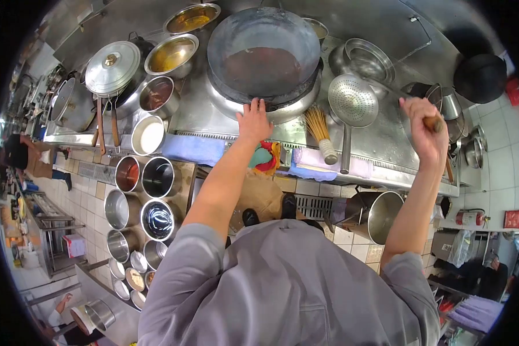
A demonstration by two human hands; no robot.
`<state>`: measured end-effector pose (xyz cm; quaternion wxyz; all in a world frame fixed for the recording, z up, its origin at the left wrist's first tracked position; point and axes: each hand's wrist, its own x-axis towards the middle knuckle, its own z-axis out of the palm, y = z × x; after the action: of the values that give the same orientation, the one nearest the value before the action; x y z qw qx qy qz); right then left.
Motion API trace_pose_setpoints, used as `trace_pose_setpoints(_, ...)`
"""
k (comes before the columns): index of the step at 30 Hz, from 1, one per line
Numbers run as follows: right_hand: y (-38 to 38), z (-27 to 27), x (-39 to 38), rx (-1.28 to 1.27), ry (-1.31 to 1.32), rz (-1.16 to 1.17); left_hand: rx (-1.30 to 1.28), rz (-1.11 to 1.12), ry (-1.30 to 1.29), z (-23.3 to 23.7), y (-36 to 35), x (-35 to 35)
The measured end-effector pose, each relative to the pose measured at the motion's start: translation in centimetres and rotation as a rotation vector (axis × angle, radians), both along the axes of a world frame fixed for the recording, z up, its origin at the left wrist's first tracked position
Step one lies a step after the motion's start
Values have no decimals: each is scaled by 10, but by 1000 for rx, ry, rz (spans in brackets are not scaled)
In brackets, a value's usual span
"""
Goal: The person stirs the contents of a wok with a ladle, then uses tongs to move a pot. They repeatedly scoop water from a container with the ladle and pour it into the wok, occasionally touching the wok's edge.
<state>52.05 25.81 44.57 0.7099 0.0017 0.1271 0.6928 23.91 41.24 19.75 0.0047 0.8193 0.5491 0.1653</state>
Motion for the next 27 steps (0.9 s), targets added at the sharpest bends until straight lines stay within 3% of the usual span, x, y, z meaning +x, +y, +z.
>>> trace_pose_setpoints(4, -39, -1, -35, -11, 4, 76, -168, 23, 174, 12, 10, 7)
trace_pose_setpoints(11, -74, -9, -77, -124, -205, 326, -84, 49, 182, -8, 10, 22)
trace_pose_setpoints(12, -76, -10, -81, -121, -208, 328, -81, -40, 166, -11, 11, 24)
trace_pose_setpoints(14, -76, -12, -89, -155, -353, 410, -77, -124, 148, -13, 16, 24)
trace_pose_setpoints(16, -76, -13, -92, -192, -426, 438, -145, -53, 293, -11, 22, 20)
trace_pose_setpoints(18, -76, -14, -95, -170, -681, 467, -138, 29, 265, -12, 24, 21)
trace_pose_setpoints(19, -76, -14, -97, -173, -678, 471, -131, 111, 235, -13, 24, 22)
trace_pose_setpoints(22, -73, -14, -99, -131, -905, 522, -132, -11, 241, -14, 28, 25)
trace_pose_setpoints(27, -79, -42, -82, -173, -1297, 572, -185, 105, 214, 9, 23, -11)
